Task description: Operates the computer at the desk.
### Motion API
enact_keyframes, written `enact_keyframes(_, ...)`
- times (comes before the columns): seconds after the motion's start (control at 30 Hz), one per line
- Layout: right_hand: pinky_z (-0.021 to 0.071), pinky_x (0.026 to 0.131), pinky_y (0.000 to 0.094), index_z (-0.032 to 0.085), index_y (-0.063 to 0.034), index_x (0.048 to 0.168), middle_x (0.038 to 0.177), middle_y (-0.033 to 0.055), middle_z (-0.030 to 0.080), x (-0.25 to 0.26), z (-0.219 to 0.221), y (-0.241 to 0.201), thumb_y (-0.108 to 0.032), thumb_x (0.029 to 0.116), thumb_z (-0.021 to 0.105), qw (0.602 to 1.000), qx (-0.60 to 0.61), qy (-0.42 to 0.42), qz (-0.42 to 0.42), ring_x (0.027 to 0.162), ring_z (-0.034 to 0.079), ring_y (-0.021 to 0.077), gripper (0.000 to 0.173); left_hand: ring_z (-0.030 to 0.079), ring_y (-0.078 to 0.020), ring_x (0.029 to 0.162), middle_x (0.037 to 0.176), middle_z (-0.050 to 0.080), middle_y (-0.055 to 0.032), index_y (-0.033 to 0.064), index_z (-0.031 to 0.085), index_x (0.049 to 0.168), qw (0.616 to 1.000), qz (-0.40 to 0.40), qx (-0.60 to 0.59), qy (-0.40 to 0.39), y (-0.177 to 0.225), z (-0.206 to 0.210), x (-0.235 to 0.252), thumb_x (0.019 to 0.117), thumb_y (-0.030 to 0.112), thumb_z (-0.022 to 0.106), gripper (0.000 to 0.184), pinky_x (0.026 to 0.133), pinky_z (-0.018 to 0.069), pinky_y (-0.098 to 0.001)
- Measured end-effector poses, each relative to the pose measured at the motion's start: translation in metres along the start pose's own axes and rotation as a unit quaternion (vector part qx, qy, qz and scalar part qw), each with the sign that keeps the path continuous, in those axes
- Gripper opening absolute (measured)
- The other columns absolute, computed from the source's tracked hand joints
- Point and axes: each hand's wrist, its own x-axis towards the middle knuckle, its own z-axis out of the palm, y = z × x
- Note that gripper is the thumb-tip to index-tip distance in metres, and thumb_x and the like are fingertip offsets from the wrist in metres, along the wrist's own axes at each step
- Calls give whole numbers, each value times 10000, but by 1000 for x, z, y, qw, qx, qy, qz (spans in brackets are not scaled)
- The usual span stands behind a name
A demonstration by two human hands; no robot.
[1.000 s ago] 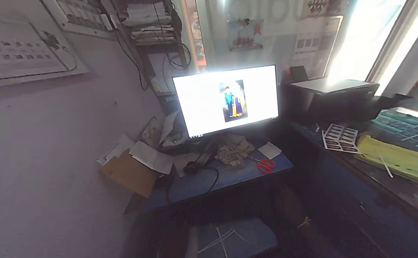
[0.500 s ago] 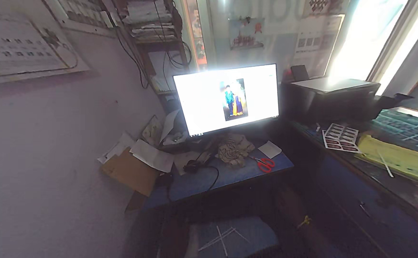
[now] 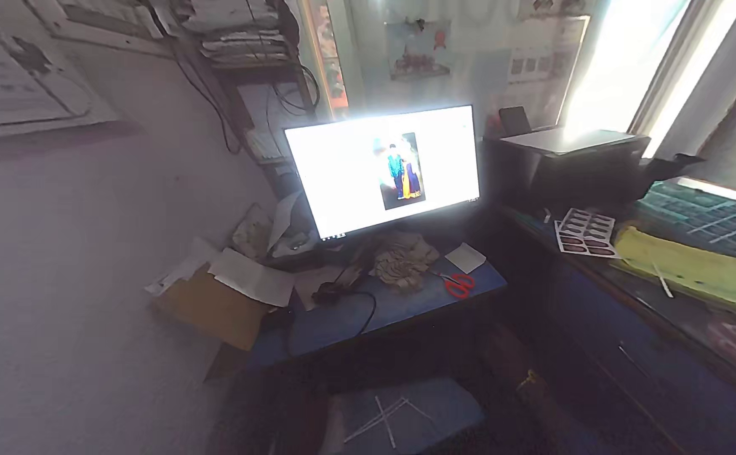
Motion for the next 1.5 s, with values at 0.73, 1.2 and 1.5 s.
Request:
enact_keyframes(0.73,375,1195,508,580,-146,1460,1556,164,483,3,-8,-11,-335,998,588,1000,-2,-21,-11,1450,446,342,499,570,-419,1311,1386,595,-272,-27,545,1420,1000,3,2,-8,4,-11,-14,1074,418,448,572,1080,459,-596)
enact_keyframes(1.2,466,1103,560,612,-31,1395,1415,235,598,4,-4,-23,-316,950,581,995,20,82,-60,1323,569,410,529,606,-296,1294,1397,649,-73,201,725,1245,901,420,-1,-111,106,29,-108,1006,193,598,271,1062,475,-556)
enact_keyframes(1.5,369,1202,521,352,-90,1596,1600,194,414,27,-39,-37,-473,1044,515,993,54,-104,32,1468,432,336,691,460,-254,1459,1555,523,-8,247,614,1427,893,448,46,5,99,26,-99,1033,208,553,400,1169,312,-627)
